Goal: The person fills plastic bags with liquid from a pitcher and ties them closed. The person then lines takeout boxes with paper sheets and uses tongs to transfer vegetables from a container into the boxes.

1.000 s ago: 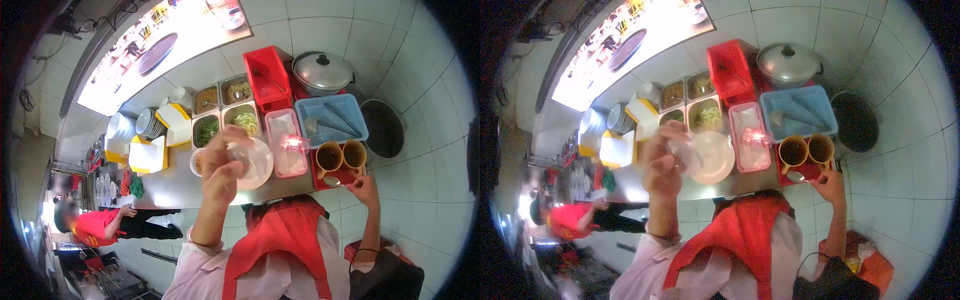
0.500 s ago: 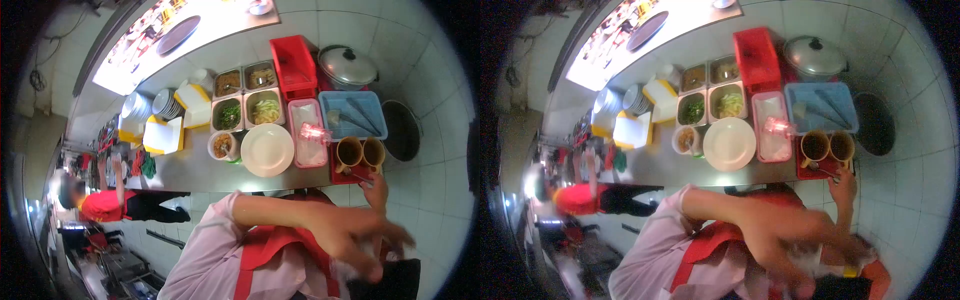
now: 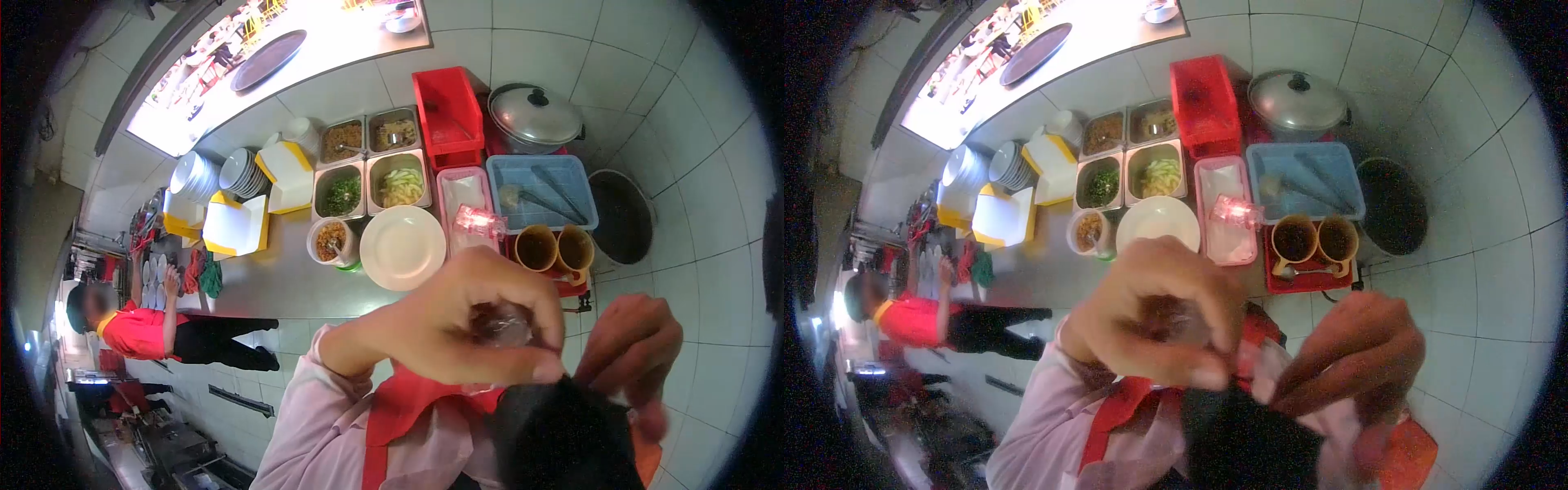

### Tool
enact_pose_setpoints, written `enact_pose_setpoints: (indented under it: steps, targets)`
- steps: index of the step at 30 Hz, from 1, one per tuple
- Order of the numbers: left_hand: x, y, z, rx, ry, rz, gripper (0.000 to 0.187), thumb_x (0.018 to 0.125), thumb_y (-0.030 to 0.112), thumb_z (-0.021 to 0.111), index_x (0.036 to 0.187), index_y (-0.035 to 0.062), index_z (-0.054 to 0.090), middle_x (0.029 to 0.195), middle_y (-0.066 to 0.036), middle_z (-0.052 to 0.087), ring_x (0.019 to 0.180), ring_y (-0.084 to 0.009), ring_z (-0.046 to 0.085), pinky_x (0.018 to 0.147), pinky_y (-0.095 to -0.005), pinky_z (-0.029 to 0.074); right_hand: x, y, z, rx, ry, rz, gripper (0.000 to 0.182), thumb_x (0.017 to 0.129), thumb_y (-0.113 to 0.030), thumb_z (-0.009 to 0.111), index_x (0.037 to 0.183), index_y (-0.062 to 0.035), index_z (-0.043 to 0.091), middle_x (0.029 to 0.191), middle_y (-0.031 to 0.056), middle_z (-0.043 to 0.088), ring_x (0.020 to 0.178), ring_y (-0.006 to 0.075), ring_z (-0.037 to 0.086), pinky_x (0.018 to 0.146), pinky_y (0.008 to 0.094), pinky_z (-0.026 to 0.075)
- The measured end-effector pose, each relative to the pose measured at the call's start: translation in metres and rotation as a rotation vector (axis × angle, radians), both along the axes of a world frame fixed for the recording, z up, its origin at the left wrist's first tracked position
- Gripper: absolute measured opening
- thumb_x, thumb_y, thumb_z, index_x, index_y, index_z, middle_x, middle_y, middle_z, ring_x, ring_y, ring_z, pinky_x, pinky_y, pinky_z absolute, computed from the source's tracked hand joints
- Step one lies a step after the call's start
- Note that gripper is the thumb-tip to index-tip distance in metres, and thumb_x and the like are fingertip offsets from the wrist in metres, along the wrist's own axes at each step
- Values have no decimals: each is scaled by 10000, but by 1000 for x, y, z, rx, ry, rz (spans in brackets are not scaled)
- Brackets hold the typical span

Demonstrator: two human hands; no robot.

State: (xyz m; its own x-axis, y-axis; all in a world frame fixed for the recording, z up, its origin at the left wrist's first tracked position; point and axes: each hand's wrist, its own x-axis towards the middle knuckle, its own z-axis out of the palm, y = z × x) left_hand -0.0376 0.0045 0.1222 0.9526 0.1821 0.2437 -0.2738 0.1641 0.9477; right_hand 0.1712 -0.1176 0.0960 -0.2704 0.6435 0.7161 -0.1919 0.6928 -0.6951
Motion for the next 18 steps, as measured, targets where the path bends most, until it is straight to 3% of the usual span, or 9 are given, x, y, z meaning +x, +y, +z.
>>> enact_pose_setpoints:
  steps: [2, 3, 8, 10, 12, 16, 18]
  targets:
    - [-6, 5, 6, 233, -165, -6, 245, 774, 151, 840, 853, -16, 680, 770, -118, 661, 662, -224, 655, 564, -313, 473, -14, 4, 8, 20, 61, 94, 341, 870, -311, 729, 832, 28, 742, 720, 169, 704, 493, 177, 657, 420, 267, 525]
    - [-11, 7, 13, 277, -140, -82, 315, 732, 187, 881, 846, -23, 676, 790, -121, 662, 689, -241, 659, 582, -331, 489, -16, 9, 11, 53, 70, 162, 229, 807, -171, 765, 827, 55, 732, 736, 185, 704, 504, 196, 666, 428, 268, 532]
    - [-29, 2, 6, 305, -238, -181, 264, 736, 130, 873, 805, -9, 660, 836, -166, 676, 764, -280, 678, 621, -400, 533, -22, 28, 20, 35, 198, 288, 229, 825, -136, 746, 843, 88, 703, 755, 191, 700, 505, 209, 660, 420, 288, 524]
    - [-47, 8, 16, 171, -191, -150, 243, 852, 172, 756, 746, 21, 597, 812, -108, 649, 760, -266, 650, 614, -352, 499, -30, 26, 21, -7, 251, 242, 230, 842, -134, 728, 855, 93, 696, 756, 191, 695, 508, 209, 656, 419, 297, 519]
    - [-87, 15, -22, 78, -475, -62, 253, 944, 235, 628, 760, 62, 620, 893, -149, 670, 845, -277, 672, 655, -393, 524, -42, 23, 15, 15, 354, 128, 218, 917, -172, 696, 912, 46, 703, 822, 210, 695, 613, 201, 682, 506, 284, 569]
    - [-131, 18, -5, -46, -677, -410, 201, 968, 267, 569, 1072, 96, 552, 1090, -158, 633, 1035, -237, 607, 876, -356, 407, -63, 35, 16, 209, 530, 114, 258, 944, -207, 664, 883, 42, 694, 809, 199, 686, 578, 195, 659, 466, 272, 533]
    - [-142, 13, 20, -38, -711, -591, 302, 980, 283, 540, 1229, 113, 518, 1188, -163, 614, 1130, -216, 574, 987, -337, 349, -40, 32, 25, -341, 115, 779, 370, 854, -442, 738, 1052, -133, 693, 1040, 139, 704, 884, 382, 687, 736, 548, 545]
